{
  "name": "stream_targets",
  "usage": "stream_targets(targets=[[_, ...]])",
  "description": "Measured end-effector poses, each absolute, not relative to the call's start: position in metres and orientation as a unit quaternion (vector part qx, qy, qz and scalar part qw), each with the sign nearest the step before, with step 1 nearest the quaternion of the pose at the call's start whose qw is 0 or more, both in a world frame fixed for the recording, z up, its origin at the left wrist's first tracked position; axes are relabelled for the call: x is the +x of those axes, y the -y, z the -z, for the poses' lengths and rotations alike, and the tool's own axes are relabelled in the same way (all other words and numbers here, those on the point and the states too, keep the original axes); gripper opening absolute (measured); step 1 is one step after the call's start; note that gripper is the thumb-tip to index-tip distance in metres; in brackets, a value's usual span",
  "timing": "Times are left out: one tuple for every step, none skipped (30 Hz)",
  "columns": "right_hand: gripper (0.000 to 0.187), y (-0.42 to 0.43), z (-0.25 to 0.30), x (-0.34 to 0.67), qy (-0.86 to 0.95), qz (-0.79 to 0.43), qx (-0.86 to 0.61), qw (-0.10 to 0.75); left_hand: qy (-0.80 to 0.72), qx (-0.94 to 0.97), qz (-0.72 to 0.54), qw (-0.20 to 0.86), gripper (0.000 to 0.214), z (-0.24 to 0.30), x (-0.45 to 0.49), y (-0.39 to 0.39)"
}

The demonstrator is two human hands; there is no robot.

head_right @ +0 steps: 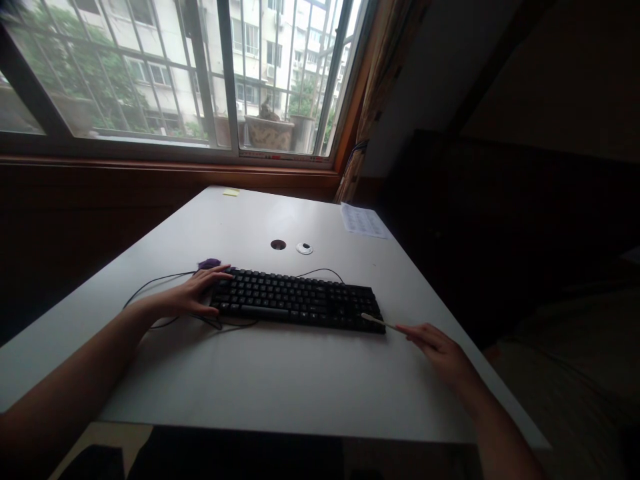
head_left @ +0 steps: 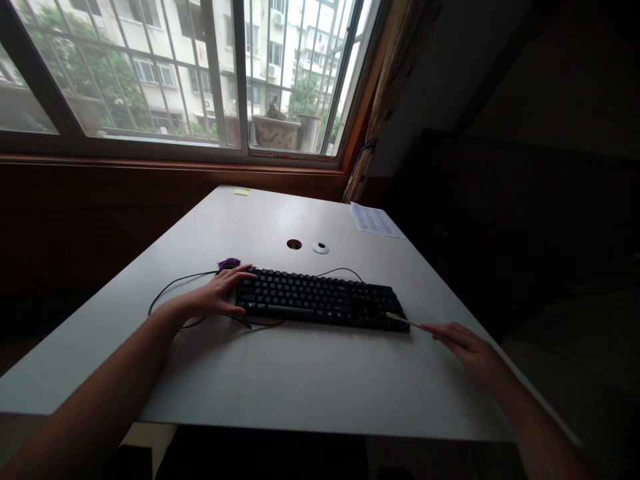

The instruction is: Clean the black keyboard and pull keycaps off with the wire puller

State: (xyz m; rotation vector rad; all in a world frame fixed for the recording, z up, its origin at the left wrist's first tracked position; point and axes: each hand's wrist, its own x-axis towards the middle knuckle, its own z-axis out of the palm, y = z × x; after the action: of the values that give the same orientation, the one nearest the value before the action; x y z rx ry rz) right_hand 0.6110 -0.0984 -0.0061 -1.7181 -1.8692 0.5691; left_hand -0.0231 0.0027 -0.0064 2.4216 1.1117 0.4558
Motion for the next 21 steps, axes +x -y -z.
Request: stream_targets(targets=[[0.041, 0.093, 0.004, 0.603, 0.703, -0.216, -0.627, 0.257, -0.401, 0.874, -0.164, 0.218, 0.075, 0.006, -0.023, -0.002], [0.041, 0.088, 0.001, 0.596, 0.711, -0.218, -0.621, 0.249, -0.401, 0.874, -0.162, 0.220, 0.075, 0.006, -0.023, -0.002], [0.041, 0.084, -0.002, 0.592, 0.718, -0.216, -0.617, 0.240, -0.401, 0.874, -0.162, 0.221, 0.075, 0.006, -0.023, -0.002], [0.042, 0.080, -0.004, 0.589, 0.723, -0.210, -0.616, 0.230, -0.401, 0.874, -0.162, 0.223, 0.075, 0.005, -0.023, -0.002], [0.042, 0.078, -0.007, 0.589, 0.728, -0.204, -0.616, 0.220, -0.401, 0.873, -0.161, 0.224, 0.075, 0.005, -0.023, -0.002], [0.042, 0.075, -0.010, 0.589, 0.732, -0.198, -0.617, 0.208, -0.401, 0.873, -0.162, 0.225, 0.075, 0.005, -0.023, -0.002], [0.042, 0.074, -0.013, 0.591, 0.736, -0.192, -0.619, 0.197, -0.401, 0.873, -0.161, 0.224, 0.075, 0.005, -0.023, -0.002], [0.042, 0.072, -0.016, 0.593, 0.739, -0.186, -0.619, 0.188, -0.401, 0.874, -0.162, 0.224, 0.075, 0.005, -0.023, -0.003], [0.042, 0.071, -0.018, 0.596, 0.742, -0.181, -0.619, 0.181, -0.400, 0.874, -0.163, 0.222, 0.075, 0.006, -0.023, -0.003], [0.042, 0.070, -0.020, 0.600, 0.744, -0.178, -0.619, 0.175, -0.399, 0.874, -0.164, 0.221, 0.076, 0.006, -0.023, -0.003], [0.041, 0.070, -0.022, 0.603, 0.745, -0.175, -0.620, 0.171, -0.399, 0.874, -0.166, 0.221, 0.076, 0.006, -0.023, -0.003], [0.042, 0.069, -0.023, 0.607, 0.745, -0.173, -0.622, 0.169, -0.399, 0.874, -0.167, 0.221, 0.076, 0.006, -0.023, -0.003], [0.042, 0.068, -0.024, 0.611, 0.743, -0.171, -0.626, 0.167, -0.399, 0.874, -0.168, 0.222, 0.076, 0.006, -0.023, -0.003], [0.043, 0.068, -0.025, 0.615, 0.739, -0.169, -0.631, 0.166, -0.400, 0.873, -0.169, 0.222, 0.076, 0.005, -0.023, -0.002], [0.043, 0.068, -0.026, 0.619, 0.734, -0.165, -0.638, 0.164, -0.400, 0.873, -0.169, 0.222, 0.075, 0.004, -0.022, -0.002], [0.043, 0.068, -0.026, 0.623, 0.729, -0.159, -0.646, 0.162, -0.400, 0.873, -0.171, 0.221, 0.075, 0.004, -0.022, -0.001], [0.043, 0.068, -0.027, 0.628, 0.724, -0.153, -0.653, 0.162, -0.399, 0.873, -0.171, 0.220, 0.075, 0.003, -0.022, -0.001], [0.042, 0.069, -0.028, 0.632, 0.719, -0.148, -0.659, 0.162, -0.399, 0.873, -0.172, 0.220, 0.075, 0.003, -0.021, -0.001], [0.041, 0.069, -0.029, 0.637, 0.715, -0.142, -0.665, 0.164, -0.400, 0.873, -0.171, 0.220, 0.075, 0.002, -0.021, -0.001], [0.040, 0.070, -0.030, 0.642, 0.711, -0.137, -0.669, 0.167, -0.401, 0.873, -0.169, 0.220, 0.075, 0.003, -0.021, -0.001], [0.038, 0.071, -0.031, 0.648, 0.706, -0.123, -0.674, 0.180, -0.401, 0.873, -0.167, 0.221, 0.075, 0.003, -0.021, -0.002]])
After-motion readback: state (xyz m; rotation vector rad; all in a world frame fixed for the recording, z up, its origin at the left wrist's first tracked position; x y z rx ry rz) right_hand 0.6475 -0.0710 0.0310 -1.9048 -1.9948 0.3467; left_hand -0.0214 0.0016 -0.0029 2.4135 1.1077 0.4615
